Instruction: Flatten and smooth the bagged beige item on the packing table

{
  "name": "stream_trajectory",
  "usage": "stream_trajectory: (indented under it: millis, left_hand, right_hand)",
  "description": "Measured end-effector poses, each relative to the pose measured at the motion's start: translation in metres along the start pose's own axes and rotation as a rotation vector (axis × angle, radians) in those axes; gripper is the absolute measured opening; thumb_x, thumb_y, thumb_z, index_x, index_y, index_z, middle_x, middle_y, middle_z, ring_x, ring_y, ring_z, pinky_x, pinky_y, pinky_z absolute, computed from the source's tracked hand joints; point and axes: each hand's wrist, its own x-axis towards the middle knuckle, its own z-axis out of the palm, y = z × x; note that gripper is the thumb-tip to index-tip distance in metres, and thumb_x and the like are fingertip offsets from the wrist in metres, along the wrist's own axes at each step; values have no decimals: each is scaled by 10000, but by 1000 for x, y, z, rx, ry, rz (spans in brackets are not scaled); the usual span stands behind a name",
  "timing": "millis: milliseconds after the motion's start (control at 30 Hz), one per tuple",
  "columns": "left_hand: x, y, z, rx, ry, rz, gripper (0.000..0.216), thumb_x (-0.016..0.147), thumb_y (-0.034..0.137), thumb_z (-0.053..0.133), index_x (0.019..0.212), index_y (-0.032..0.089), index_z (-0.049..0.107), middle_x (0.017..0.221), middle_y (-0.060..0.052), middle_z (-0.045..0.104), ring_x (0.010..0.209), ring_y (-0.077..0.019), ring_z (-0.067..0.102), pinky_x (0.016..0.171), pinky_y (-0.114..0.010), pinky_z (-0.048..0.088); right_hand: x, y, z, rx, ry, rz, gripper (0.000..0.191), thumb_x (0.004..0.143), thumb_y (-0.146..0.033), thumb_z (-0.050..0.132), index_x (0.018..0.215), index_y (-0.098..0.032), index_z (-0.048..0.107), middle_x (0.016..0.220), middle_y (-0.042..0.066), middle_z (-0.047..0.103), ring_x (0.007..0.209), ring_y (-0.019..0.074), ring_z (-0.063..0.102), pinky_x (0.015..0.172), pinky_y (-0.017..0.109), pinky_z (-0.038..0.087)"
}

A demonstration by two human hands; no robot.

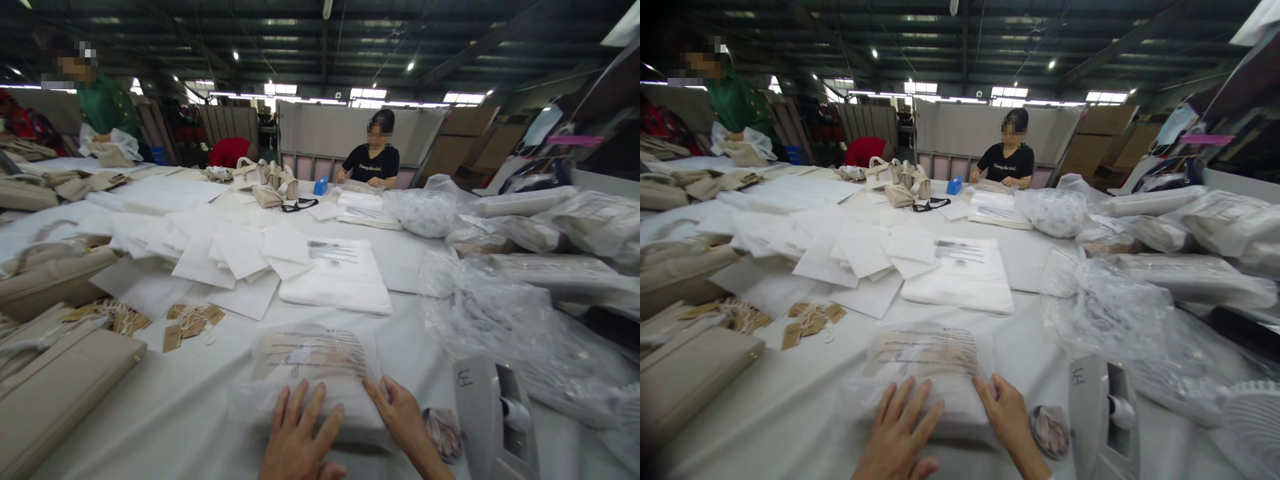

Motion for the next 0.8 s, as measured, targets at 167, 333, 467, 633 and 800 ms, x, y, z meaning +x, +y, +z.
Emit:
stream_trajectory:
  millis: [167,333,467,633,800]
  left_hand:
    - [3,4,22,78,-101,-5,680,794,713,529,1384,387,445,1378,-8,557,1239,-336,411,1172,-557,-34]
    - [-8,9,31,72,-99,28,716,757,732,556,1382,399,445,1387,-18,544,1290,-356,346,1162,-571,-15]
    - [-12,16,41,38,-150,-89,751,681,689,684,1355,452,451,1414,6,522,1286,-363,371,1140,-593,60]
    - [-8,16,40,-31,-104,-122,761,672,820,570,1332,452,482,1404,9,540,1263,-347,419,1136,-562,98]
    - [-10,21,35,-40,-125,-150,703,672,668,717,1304,425,529,1374,-17,571,1262,-365,434,1098,-598,185]
  right_hand:
    - [-13,17,7,59,5,84,472,772,-695,389,713,-233,467,531,-55,410,521,171,448,521,291,357]
    - [-19,30,18,56,77,79,399,793,-620,372,723,-241,480,450,-37,498,450,196,508,463,298,360]
    - [-26,31,2,-21,257,-10,436,848,-602,396,834,-211,588,608,46,654,572,255,624,598,375,463]
    - [-59,22,-10,-138,411,-361,424,919,-521,440,1079,-193,656,1098,141,691,1043,301,635,936,474,493]
    - [-94,25,2,-232,84,-362,488,994,-389,368,1415,-148,420,1351,114,564,1195,210,575,955,335,534]
